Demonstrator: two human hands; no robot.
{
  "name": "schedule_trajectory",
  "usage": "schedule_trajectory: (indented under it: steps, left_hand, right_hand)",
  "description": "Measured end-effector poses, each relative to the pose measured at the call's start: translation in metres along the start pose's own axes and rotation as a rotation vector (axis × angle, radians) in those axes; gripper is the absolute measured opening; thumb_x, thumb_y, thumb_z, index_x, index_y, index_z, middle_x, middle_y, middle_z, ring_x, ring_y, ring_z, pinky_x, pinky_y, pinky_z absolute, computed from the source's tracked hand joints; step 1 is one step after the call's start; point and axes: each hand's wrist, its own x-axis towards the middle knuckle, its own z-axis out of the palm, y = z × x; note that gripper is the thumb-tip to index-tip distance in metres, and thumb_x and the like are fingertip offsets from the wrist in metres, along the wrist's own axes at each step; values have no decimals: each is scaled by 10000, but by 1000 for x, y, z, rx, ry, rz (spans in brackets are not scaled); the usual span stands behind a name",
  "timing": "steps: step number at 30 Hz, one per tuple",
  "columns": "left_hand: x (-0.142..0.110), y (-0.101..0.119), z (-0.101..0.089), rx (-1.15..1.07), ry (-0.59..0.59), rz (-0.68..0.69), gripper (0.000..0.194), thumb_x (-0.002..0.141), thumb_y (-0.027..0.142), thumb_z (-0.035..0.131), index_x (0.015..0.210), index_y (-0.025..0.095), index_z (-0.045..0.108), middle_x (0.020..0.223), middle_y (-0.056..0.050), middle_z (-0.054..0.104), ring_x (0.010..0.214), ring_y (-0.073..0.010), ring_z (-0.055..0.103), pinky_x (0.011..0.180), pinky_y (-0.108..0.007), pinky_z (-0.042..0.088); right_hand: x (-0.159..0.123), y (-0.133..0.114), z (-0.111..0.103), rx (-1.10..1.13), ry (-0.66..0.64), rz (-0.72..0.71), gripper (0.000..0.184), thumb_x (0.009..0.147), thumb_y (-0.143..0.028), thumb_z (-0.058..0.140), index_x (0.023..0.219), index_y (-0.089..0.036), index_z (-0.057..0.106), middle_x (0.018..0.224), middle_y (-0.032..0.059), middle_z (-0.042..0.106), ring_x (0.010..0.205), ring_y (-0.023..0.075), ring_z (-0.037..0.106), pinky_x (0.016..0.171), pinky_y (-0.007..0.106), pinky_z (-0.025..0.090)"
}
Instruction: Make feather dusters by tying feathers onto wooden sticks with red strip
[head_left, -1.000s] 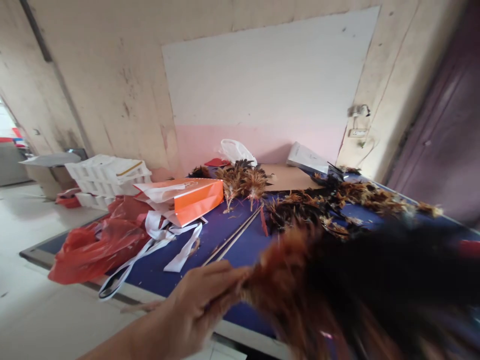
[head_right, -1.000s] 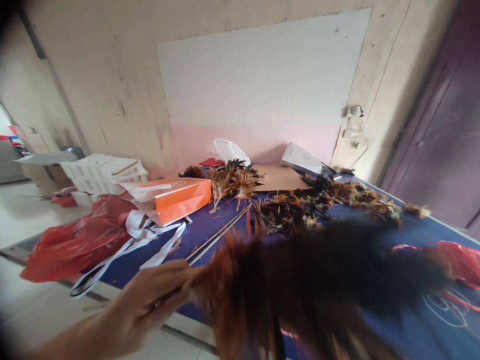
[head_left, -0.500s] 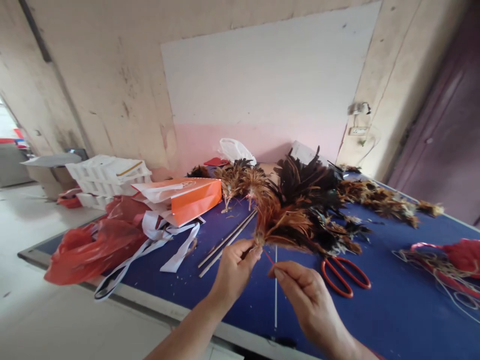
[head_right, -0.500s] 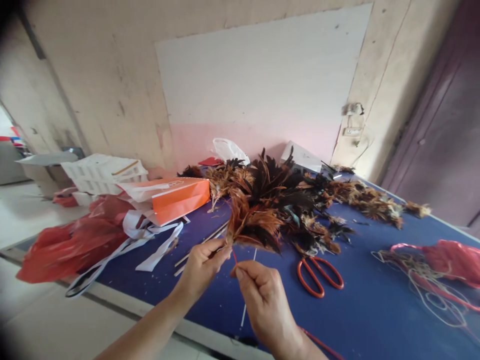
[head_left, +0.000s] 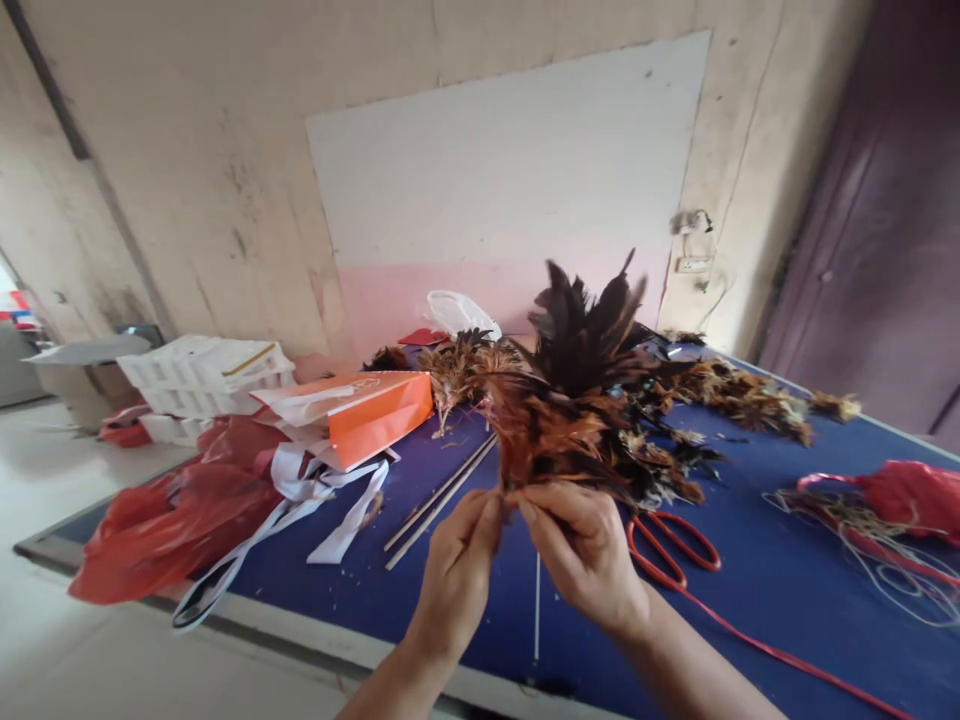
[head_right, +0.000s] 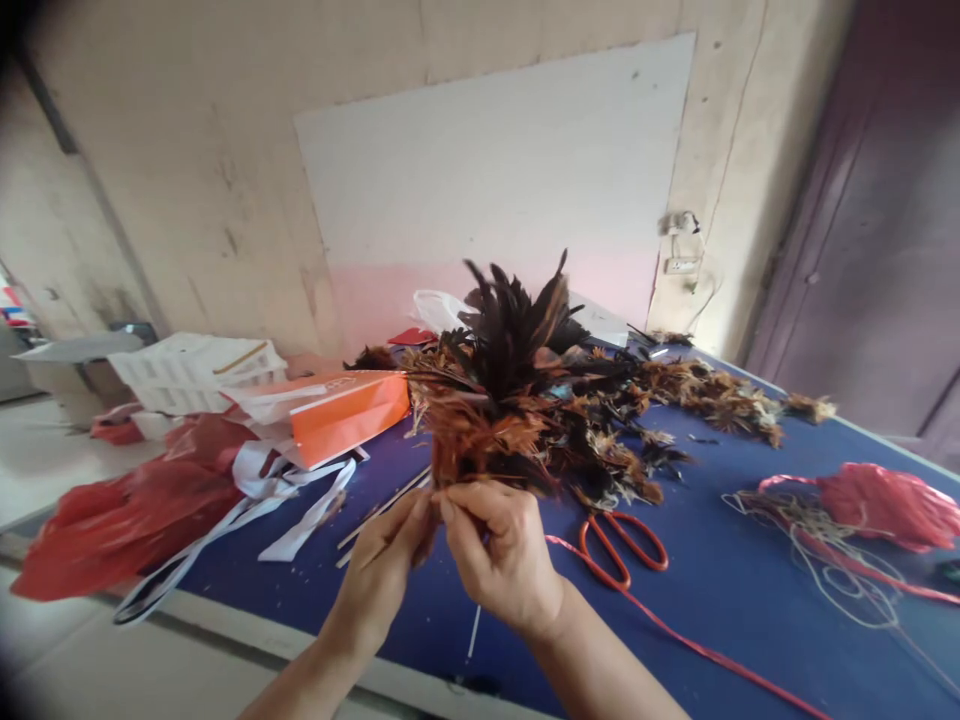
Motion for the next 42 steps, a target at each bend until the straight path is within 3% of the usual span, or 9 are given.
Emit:
schedule_trajectory:
  steps: [3,6,9,14,20,27,33,37,42]
  left_hand:
    - [2,1,2,-215,20,-145,307,798,382,541,602,147,557,501,52,351,481,-76,289,462,-208,227]
    - [5,-1,5,-401,0,-256,198,745,323,628,704,130,639,505,50,390,481,-62,298,465,-191,236]
    - [9,-1,8,-584,-48,-338,160,681,253,698,778,127,679,552,24,493,508,-62,387,519,-183,321]
    - [14,2,11,-756,-173,-380,88,669,187,707,727,127,675,701,-34,622,656,-104,550,666,-210,424]
    - [23,-5,14,-770,-170,-325,70,698,156,682,759,133,655,688,-19,624,658,-92,563,652,-194,433]
    - [38,-15,6,-628,-117,-377,164,635,181,735,754,148,627,648,18,591,569,-59,505,557,-164,379]
    - [49,-18,2,-639,-268,-452,176,647,216,735,783,138,653,661,12,590,523,-40,481,489,-151,341]
    - [58,-22,6,-749,-423,-503,193,678,191,713,841,90,689,756,-54,660,684,-90,586,651,-180,435]
    - [72,-35,11,-819,-351,-552,142,674,167,714,801,109,694,689,-39,681,628,-94,617,634,-187,474]
  right_hand:
    - [-3,2,0,15,28,2,178,845,-169,462,752,-161,614,615,18,539,570,116,493,573,230,404]
    - [-5,5,3,18,33,11,176,838,-173,472,758,-161,629,650,28,520,602,126,498,573,240,416]
    - [-6,9,6,30,36,12,161,827,-154,485,806,-160,644,742,49,547,661,131,530,611,242,445]
    - [-6,15,6,64,23,-34,160,807,-93,498,842,-154,642,858,70,575,754,135,572,673,231,470]
    - [-12,28,10,65,29,-34,185,803,-70,499,884,-159,639,939,76,600,835,141,595,742,229,483]
    - [-12,33,11,-14,43,-12,258,801,-70,502,1007,-170,623,1054,90,615,962,169,588,846,267,475]
    - [-6,32,5,37,117,22,208,805,-79,502,937,-169,635,965,85,626,886,164,602,786,273,497]
    - [-5,35,2,23,154,35,184,801,-92,514,916,-171,635,941,80,612,849,161,595,751,268,495]
    - [-5,45,-2,-41,196,151,131,819,-153,517,848,-174,644,920,77,589,787,152,575,683,248,477]
